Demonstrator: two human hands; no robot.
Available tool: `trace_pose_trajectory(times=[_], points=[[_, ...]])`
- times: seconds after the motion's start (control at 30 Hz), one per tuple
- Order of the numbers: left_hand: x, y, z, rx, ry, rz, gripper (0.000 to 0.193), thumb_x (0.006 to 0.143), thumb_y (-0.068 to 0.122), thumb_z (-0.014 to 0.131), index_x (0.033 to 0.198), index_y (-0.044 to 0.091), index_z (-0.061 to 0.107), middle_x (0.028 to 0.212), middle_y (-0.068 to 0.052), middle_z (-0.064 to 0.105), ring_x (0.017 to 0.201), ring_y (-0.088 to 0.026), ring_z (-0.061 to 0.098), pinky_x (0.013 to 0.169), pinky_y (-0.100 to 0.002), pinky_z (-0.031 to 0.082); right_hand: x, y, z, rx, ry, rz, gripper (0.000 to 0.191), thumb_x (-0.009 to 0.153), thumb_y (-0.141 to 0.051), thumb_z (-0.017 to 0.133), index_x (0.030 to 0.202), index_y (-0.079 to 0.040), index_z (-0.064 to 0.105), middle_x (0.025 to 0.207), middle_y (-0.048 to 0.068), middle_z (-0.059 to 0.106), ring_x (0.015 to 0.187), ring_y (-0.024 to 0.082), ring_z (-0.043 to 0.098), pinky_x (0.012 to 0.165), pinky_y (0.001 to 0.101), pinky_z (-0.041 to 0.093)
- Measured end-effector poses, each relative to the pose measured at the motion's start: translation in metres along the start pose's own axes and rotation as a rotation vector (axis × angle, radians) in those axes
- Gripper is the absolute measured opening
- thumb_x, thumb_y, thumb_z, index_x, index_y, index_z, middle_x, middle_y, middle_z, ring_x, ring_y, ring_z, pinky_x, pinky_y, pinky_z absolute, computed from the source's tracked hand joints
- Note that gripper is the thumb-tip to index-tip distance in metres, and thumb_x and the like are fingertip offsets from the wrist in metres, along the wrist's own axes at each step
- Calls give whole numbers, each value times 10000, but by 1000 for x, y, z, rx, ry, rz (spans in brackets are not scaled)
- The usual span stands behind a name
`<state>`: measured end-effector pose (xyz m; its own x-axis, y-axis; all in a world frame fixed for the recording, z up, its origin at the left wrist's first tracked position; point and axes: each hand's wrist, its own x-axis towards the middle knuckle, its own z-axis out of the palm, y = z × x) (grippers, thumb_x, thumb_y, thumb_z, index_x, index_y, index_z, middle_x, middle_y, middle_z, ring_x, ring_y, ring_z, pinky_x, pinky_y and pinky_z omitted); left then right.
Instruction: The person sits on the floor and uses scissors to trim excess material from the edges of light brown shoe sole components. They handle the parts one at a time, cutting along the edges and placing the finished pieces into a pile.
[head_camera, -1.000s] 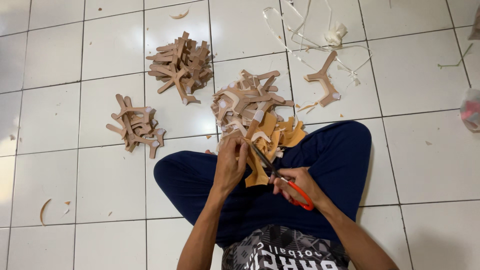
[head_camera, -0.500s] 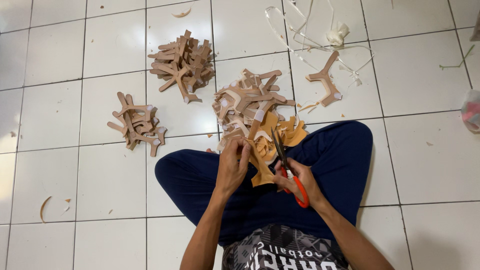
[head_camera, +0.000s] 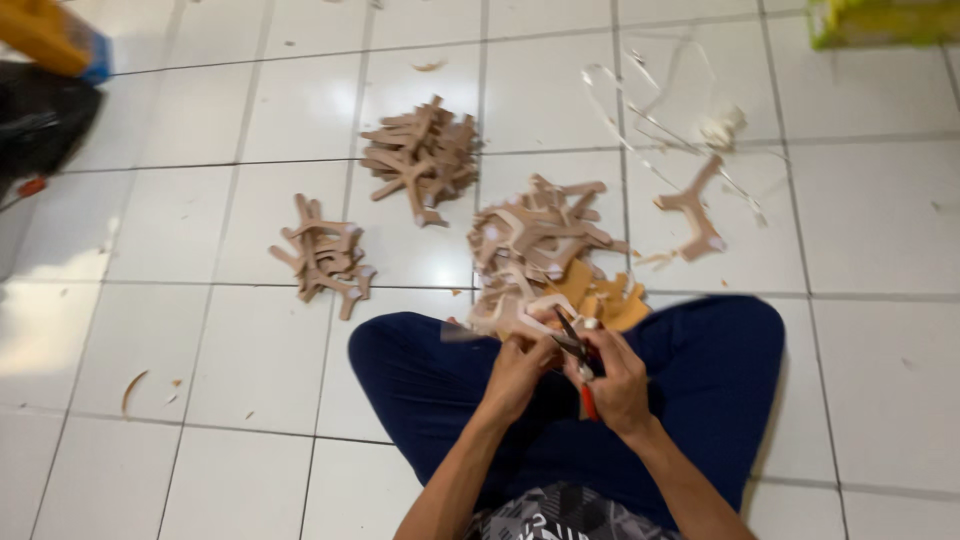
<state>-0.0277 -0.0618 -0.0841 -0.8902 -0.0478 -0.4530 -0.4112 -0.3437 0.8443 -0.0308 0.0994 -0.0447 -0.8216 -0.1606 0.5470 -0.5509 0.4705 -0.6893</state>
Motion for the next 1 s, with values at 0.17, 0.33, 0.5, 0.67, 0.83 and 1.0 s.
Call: trace_pose_trajectory(times=[0.17,0.33,0.5,0.67,0.83,1.0], points=[[-3,20,-17,-114,31,300,247,962,130,718,1111,13,559,974,-91,655,865,-163,681,733,-291,601,-6,-6,14,121,54,272,546,723,-214,892,1171,-7,658,954,98,720,809,173,703,689,282,563],[-16,70,-37,-139,93,472,269,905,53,739,1067,28,525,982,-101,665,916,-201,738,811,-311,652,-19,9,19,411,-110,498,488,804,-228,831,1212,0,687,878,80,706,739,109,650,633,258,519],[-26,93,-48,-90,182,533,326,907,51,745,1163,-29,560,1039,-117,676,938,-200,725,826,-320,654,-33,9,20,711,-413,730,463,945,-418,620,1016,28,722,654,44,601,450,87,535,373,249,442],[-35,92,-45,-138,138,507,389,915,92,747,1228,-48,561,1033,-129,696,935,-196,732,825,-314,647,-35,-1,19,874,-497,722,544,960,-497,564,1047,28,673,692,26,584,513,68,541,425,223,464],[-44,93,-33,-93,117,471,387,923,120,757,1225,-45,579,1022,-131,705,910,-180,721,800,-308,632,-31,-9,9,897,-549,683,576,964,-522,573,1019,40,688,661,27,586,496,67,558,426,218,478],[-48,99,-27,-19,153,447,364,908,136,750,1194,-29,597,1002,-137,727,905,-180,746,790,-308,655,-29,-8,2,887,-565,624,606,966,-545,560,986,43,703,584,9,554,403,51,524,355,197,449]])
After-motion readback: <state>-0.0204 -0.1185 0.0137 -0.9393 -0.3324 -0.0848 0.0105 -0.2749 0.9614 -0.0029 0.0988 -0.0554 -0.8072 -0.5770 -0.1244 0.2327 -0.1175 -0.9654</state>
